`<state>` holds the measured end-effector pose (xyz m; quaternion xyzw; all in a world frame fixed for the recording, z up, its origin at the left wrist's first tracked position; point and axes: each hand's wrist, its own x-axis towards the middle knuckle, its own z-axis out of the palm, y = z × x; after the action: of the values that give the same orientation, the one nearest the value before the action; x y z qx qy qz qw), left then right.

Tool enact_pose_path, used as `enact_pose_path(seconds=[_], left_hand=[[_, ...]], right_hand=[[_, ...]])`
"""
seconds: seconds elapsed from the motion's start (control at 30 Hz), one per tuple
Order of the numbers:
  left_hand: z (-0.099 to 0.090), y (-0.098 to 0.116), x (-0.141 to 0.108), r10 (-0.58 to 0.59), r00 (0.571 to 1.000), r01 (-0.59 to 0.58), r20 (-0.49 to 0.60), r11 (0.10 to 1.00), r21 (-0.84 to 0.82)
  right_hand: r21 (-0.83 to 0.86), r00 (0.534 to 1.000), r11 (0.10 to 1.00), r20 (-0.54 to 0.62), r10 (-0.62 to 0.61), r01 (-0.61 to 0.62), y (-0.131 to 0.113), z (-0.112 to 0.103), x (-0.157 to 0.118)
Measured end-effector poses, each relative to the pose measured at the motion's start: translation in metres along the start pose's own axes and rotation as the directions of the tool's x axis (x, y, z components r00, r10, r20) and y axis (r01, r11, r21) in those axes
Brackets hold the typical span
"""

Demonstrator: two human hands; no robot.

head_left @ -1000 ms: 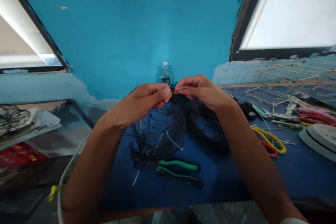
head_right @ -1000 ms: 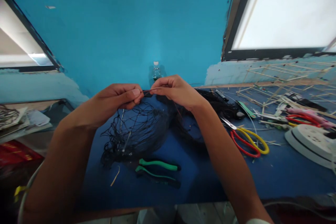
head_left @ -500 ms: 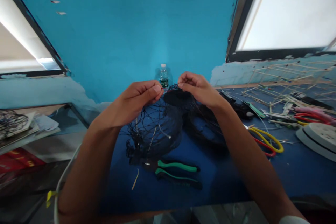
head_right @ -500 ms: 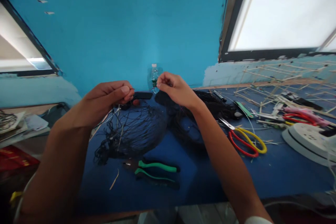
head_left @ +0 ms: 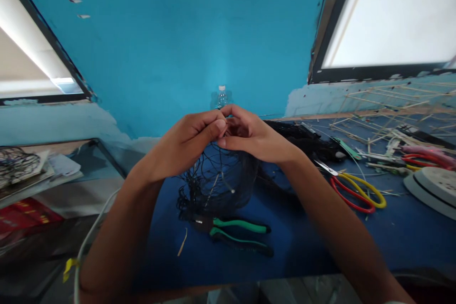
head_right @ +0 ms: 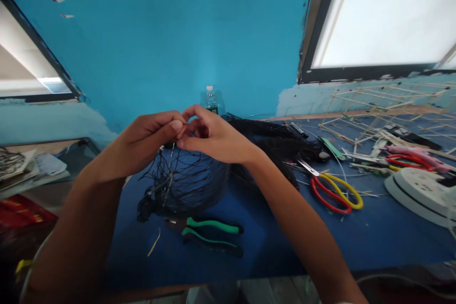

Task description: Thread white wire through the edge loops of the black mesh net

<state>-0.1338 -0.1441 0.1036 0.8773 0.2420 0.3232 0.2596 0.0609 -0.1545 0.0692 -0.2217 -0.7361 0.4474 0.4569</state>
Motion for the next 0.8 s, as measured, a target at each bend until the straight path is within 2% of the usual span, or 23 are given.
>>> enact_pose_path(seconds=[0.1,0.17,0.23,0.33,0.47,0.63,0.8], left_hand=[[0.003,-0.001,0.002,0.010,1.000,-0.007,-0.018,0.986,0.167],[0.003,-0.002,0.003,0.010,0.999,-0.003,-0.035,0.979,0.206],[0.002,-0.004,0.005,-0.016,0.998,0.025,-0.065,0.989,0.144],[-0.003,-0.011,0.006,-0.104,0.989,0.099,-0.103,0.994,-0.051],[-0.008,-0.022,0.007,-0.213,0.970,0.172,-0.116,0.942,-0.286],[-0.005,-0.024,0.007,-0.229,0.966,0.181,-0.123,0.934,-0.309],[-0.005,-0.021,0.005,-0.245,0.966,0.213,-0.078,0.932,-0.293]], right_hand=[[0.040,1.000,0.999,-0.024,0.015,-0.014,0.005,0.002,0.002],[0.027,0.998,1.000,-0.059,0.000,0.002,0.008,0.002,0.003],[0.007,0.997,1.000,-0.073,-0.022,0.022,0.010,0.001,0.004],[-0.020,0.992,0.998,-0.111,-0.061,0.059,0.012,-0.004,0.004],[-0.131,0.975,0.987,-0.190,-0.113,0.089,0.015,-0.007,0.003],[-0.237,0.961,0.964,-0.219,-0.171,0.118,0.018,0.002,0.003],[-0.516,0.943,0.855,-0.255,-0.214,0.054,0.012,0.011,0.001]])
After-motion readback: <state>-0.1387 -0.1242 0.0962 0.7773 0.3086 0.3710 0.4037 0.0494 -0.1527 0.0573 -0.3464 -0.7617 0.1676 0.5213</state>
